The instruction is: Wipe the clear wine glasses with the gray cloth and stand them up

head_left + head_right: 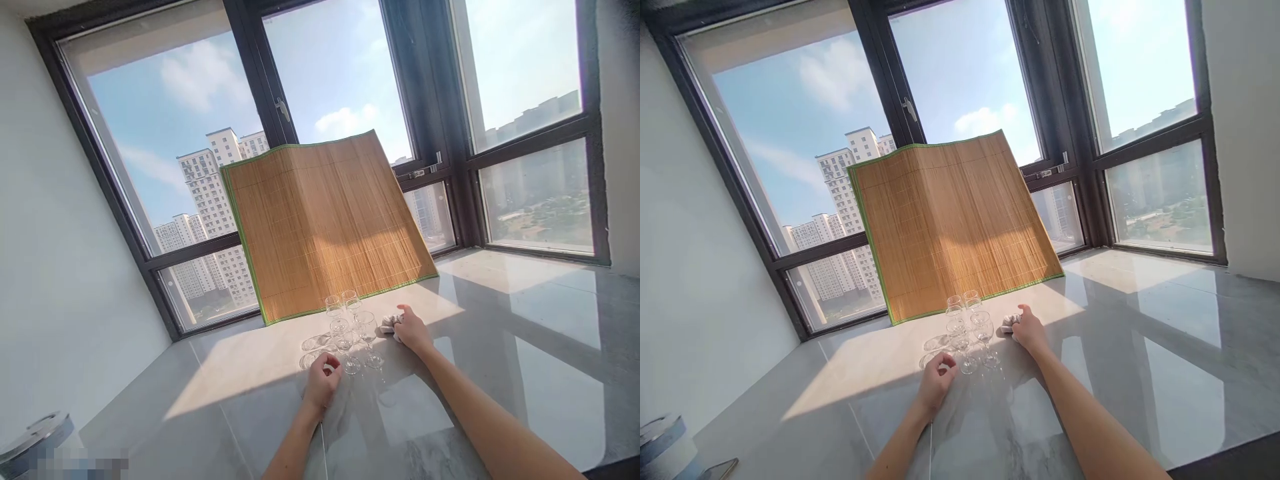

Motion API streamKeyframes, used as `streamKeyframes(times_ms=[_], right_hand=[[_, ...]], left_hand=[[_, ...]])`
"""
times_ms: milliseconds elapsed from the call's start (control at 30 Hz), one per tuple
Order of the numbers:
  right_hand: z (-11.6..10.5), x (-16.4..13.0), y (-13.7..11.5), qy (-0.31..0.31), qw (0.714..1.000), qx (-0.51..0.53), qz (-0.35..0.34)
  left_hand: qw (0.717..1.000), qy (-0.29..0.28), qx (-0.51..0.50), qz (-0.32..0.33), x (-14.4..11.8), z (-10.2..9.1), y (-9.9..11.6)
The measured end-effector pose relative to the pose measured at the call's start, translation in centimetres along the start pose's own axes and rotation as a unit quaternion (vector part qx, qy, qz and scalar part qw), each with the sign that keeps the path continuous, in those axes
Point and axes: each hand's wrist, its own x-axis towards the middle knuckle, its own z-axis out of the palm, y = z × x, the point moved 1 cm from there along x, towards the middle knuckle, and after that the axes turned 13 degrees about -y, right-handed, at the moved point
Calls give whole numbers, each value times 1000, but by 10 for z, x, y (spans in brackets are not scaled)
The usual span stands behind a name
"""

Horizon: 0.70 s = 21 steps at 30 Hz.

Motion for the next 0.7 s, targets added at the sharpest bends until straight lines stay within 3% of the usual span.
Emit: streamKeyframes(times_ms=[133, 267, 400, 700], right_hand=[[1, 1, 1, 8, 1000, -2, 6], [1, 2, 2, 13, 1000, -6, 4], [0, 1, 1, 23, 1000, -7, 4], [2, 5, 7, 13, 1000, -9, -2]], left_hand=[[999, 42, -32, -8, 15, -4, -6], [999, 15, -25, -23, 30, 0, -9], [998, 2, 56, -16, 39, 8, -8], [991, -18, 134, -12, 33, 16, -2]])
